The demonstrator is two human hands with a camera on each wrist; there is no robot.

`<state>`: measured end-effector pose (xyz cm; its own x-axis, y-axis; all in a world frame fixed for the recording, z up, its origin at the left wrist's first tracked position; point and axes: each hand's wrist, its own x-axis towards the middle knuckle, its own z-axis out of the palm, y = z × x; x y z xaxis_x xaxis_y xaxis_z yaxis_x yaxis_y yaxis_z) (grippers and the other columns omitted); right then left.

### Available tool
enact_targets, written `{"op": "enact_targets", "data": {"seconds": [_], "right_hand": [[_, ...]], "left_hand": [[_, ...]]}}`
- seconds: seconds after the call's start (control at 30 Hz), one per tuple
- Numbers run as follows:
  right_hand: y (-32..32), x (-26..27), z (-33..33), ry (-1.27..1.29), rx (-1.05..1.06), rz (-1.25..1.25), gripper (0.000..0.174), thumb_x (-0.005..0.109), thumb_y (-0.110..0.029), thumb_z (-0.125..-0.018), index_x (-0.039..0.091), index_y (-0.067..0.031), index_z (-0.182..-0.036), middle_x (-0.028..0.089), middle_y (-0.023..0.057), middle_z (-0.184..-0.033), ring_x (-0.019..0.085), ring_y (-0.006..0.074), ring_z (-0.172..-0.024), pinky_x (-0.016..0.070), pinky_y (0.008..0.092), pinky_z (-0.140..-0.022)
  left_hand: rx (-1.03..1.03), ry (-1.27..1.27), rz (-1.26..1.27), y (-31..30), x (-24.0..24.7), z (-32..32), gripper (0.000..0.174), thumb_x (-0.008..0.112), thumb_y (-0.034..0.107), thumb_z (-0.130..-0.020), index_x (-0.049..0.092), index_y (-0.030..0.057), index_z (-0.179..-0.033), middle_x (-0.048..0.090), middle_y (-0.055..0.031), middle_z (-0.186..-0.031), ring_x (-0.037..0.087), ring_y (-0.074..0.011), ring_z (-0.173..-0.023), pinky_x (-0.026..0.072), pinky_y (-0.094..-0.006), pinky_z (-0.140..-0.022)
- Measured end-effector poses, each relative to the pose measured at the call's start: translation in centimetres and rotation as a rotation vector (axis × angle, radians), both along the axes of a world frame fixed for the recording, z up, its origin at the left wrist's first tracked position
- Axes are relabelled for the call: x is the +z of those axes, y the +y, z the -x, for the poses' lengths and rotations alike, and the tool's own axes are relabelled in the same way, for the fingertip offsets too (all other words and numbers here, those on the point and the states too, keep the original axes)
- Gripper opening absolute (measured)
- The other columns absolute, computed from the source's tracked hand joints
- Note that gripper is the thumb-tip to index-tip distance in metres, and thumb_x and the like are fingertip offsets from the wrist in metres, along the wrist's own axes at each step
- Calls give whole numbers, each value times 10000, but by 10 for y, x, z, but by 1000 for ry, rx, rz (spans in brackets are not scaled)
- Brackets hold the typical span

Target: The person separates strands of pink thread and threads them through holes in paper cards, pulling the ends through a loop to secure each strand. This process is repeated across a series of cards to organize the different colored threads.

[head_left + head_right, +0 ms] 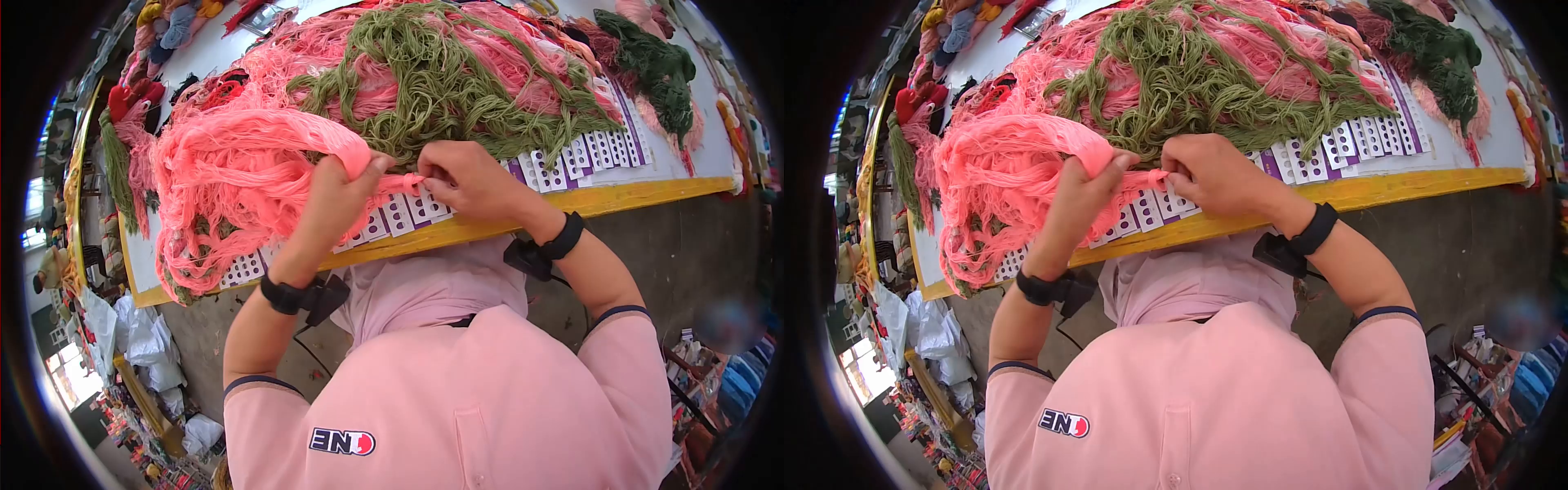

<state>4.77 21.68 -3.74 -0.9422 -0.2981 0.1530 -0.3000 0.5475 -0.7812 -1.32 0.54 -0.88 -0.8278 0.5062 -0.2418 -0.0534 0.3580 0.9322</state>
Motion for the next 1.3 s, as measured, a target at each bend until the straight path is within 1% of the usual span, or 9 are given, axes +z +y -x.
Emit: {"op": "enact_targets", "data": {"seconds": [0.07, 0.47, 0.63, 0.7, 0.87, 1.0, 1.1, 1.23, 1.3], "right_hand": [[6, 4, -2, -97, -4, 116, 145, 661, -24, -779, 580, -11, -898, 569, 122, -798, 597, 310, -726, 475, 381, -662], [2, 4, 2, -89, -12, -47, 197, 639, -105, -772, 516, -16, -898, 606, 156, -770, 612, 369, -750, 467, 463, -679], [7, -2, -1, -5, 23, -24, 252, 663, -118, -754, 525, -22, -941, 627, 152, -869, 618, 345, -765, 476, 442, -679], [11, 5, 1, -122, 42, -21, 259, 657, -119, -775, 537, -21, -982, 631, 144, -905, 627, 308, -784, 484, 411, -682], [31, -11, 21, -624, 127, 568, 296, 546, -116, -941, 525, 4, -1211, 631, 110, -1121, 638, 166, -902, 521, 313, -741], [39, -10, 16, -635, 83, 1041, 409, 448, -120, -1008, 405, 14, -1392, 465, 171, -1417, 540, 255, -1249, 480, 319, -1001], [28, -2, 12, -548, -25, 1038, 380, 448, -106, -1002, 428, 36, -1354, 551, 162, -1321, 616, 214, -1111, 514, 309, -928], [41, -2, 6, -485, -196, 1136, 204, 507, -115, -984, 552, -3, -1148, 655, 86, -1008, 628, 117, -795, 504, 238, -697], [45, -6, -8, -410, -370, 1071, 117, 544, -127, -971, 588, -31, -1020, 650, 27, -822, 572, 67, -638, 450, 203, -575]], "left_hand": [[35, -87, -40, 8, -6, -7, 161, 593, 87, -920, 690, -37, -954, 614, 4, -727, 542, -52, -640, 469, -248, -582], [-339, -53, 133, 10, -13, 6, 141, 626, 128, -921, 685, 1, -938, 605, 25, -724, 527, -32, -614, 436, -216, -558], [234, -783, -373, -55, 21, 28, 54, 646, 116, -902, 625, 89, -943, 396, 84, -587, 322, -16, -439, 228, -205, -401], [193, -862, -575, -103, 27, 50, 93, 581, 138, -947, 594, 54, -986, 346, 97, -567, 351, -36, -441, 310, -194, -400], [645, -384, -645, -137, 98, 123, 98, 555, 77, -956, 573, 31, -872, 369, 87, -614, 345, -5, -465, 300, -164, -402], [145, 90, -632, -173, 167, 205, 103, 503, 58, -968, 579, 19, -911, 423, 61, -723, 438, -12, -598, 369, -163, -497], [103, 804, -216, -46, 190, 120, 143, 467, 95, -992, 576, 6, -1014, 459, 35, -801, 459, -26, -686, 402, -176, -570], [-89, 101, -449, 34, 98, 33, 313, 475, 245, -1018, 599, -18, -1133, 626, -42, -961, 542, -103, -734, 461, -247, -620], [79, -802, -751, 62, 16, 16, 445, 450, 311, -1023, 527, -45, -1278, 605, -173, -1246, 605, -254, -1102, 505, -369, -934]]}}
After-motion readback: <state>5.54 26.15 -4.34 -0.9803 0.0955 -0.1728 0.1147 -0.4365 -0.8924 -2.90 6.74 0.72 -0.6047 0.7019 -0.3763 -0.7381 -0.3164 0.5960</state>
